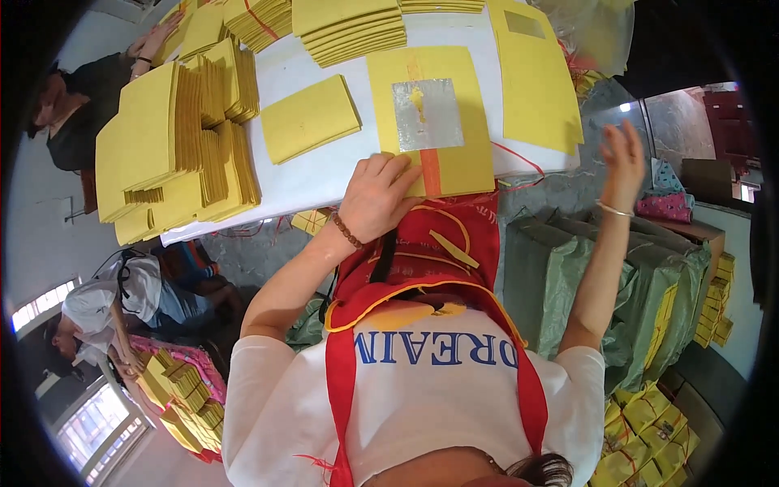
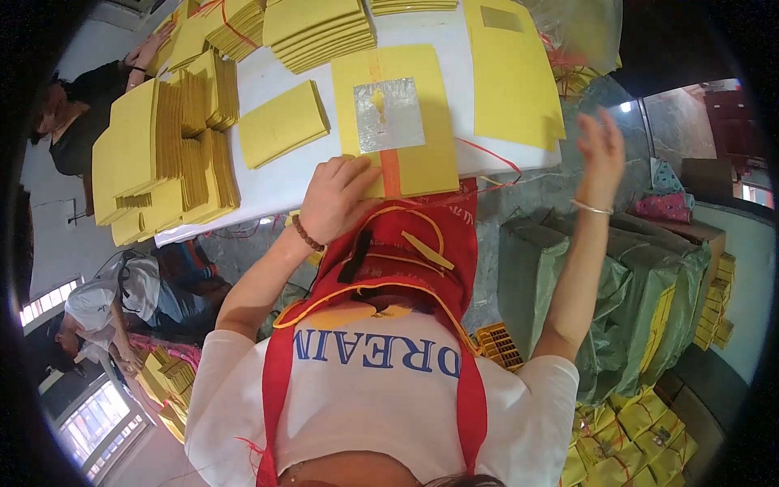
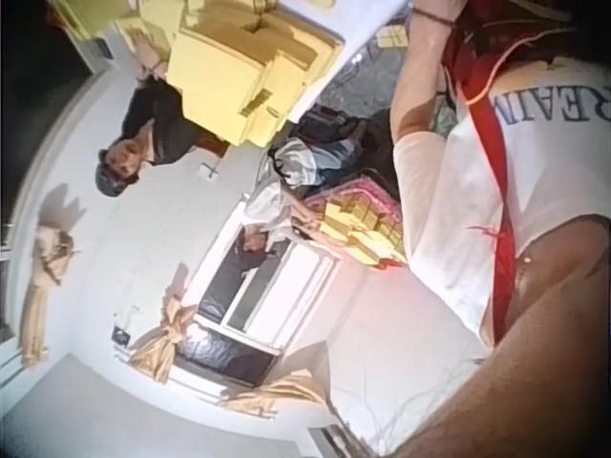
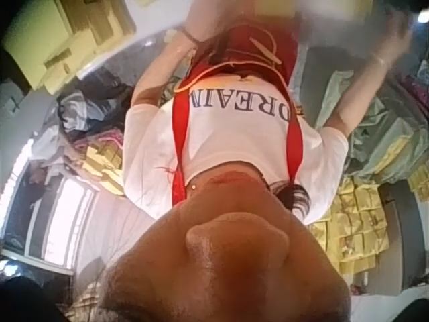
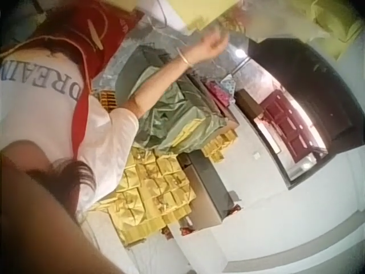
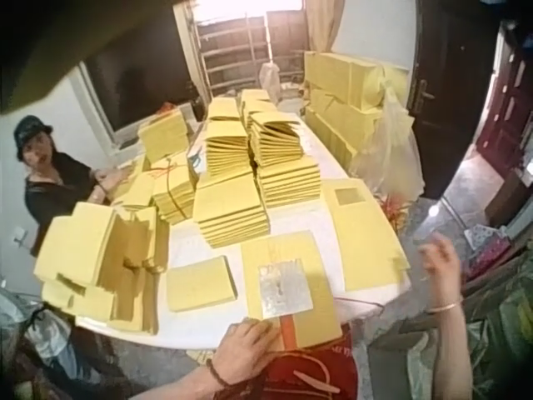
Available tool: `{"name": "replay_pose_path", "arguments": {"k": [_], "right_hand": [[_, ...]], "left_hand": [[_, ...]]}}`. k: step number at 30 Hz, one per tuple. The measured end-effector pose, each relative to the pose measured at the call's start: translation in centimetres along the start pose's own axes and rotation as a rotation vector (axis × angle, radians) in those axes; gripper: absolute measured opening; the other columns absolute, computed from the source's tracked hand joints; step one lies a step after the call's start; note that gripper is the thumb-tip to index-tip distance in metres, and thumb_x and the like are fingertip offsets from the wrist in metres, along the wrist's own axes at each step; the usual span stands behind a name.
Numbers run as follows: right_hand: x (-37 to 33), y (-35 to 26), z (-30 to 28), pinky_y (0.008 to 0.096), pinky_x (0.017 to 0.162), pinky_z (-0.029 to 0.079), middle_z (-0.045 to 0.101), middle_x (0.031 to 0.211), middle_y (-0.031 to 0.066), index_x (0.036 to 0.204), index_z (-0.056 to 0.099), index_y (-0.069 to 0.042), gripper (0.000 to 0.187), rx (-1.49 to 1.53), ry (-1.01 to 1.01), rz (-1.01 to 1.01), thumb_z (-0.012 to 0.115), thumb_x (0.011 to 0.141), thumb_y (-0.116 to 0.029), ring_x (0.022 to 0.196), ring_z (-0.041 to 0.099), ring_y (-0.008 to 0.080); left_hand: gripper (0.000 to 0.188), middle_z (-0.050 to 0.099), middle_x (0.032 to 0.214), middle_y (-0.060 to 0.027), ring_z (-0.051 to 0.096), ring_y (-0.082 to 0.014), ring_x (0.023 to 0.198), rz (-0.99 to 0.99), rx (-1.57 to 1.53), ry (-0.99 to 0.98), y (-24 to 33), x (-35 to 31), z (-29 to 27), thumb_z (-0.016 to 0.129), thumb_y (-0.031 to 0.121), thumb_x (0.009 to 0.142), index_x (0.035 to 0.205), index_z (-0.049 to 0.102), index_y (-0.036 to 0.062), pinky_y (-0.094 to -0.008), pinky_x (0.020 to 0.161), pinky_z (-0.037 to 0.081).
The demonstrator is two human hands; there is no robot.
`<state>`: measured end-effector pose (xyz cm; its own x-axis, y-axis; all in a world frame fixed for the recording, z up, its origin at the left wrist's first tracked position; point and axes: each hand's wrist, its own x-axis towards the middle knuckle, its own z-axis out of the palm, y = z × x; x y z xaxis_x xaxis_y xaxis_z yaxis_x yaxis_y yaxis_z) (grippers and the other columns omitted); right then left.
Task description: Folding and stacking yellow joss paper with gold and silver foil details.
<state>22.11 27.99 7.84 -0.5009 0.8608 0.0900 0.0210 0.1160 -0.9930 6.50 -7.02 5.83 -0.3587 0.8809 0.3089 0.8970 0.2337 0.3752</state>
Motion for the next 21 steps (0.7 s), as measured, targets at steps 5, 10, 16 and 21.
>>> {"name": "replay_pose_path", "arguments": {"k": [5,10,16,21], "right_hand": [[1.5,4.6,-5.6,0.0247,0.072,0.042,0.064,0.102,0.0018,0.127,0.049,-0.010,0.041,-0.048,0.152,0.231,0.060,0.088,-0.021,0.092,0.058,0.0092],[-1.6,3.2,0.5,0.0215,0.071,0.041,0.063,0.101,0.0001,0.126,0.053,-0.015,0.039,-0.204,-0.238,0.208,0.059,0.088,-0.021,0.085,0.057,0.0071],[-7.6,2.6,8.6,0.0300,0.094,0.038,0.059,0.111,0.0055,0.114,0.057,-0.003,0.029,-0.141,-0.717,-0.172,0.054,0.088,-0.015,0.108,0.050,0.0175],[-8.2,3.2,8.8,0.0346,0.101,0.032,0.057,0.115,0.0076,0.110,0.058,-0.004,0.028,-0.009,-0.753,-0.178,0.058,0.084,-0.014,0.121,0.042,0.0237]], "left_hand": [[0.033,0.058,0.093,-0.0057,0.053,-0.0230,0.086,0.059,-0.019,0.033,-0.1,0.7,-0.2,0.070,0.017,0.070,0.099,0.061,0.0055,-0.0351,0.071,0.043],[0.009,0.058,0.071,-0.0107,0.055,-0.0276,0.068,-0.081,-0.261,0.039,-0.6,1.5,-1.1,0.063,0.012,0.079,0.080,0.061,0.0026,-0.0365,0.060,0.046],[0.008,0.056,0.067,-0.0112,0.055,-0.0283,0.066,-0.152,-0.355,0.008,-1.5,1.7,-0.9,0.058,0.009,0.082,0.084,0.061,0.0015,-0.0364,0.060,0.044],[0.011,0.058,0.070,-0.0126,0.056,-0.0297,0.069,-0.177,-0.380,-0.030,-1.7,2.0,-1.0,0.057,0.011,0.082,0.082,0.061,0.0006,-0.0377,0.062,0.045]]}}
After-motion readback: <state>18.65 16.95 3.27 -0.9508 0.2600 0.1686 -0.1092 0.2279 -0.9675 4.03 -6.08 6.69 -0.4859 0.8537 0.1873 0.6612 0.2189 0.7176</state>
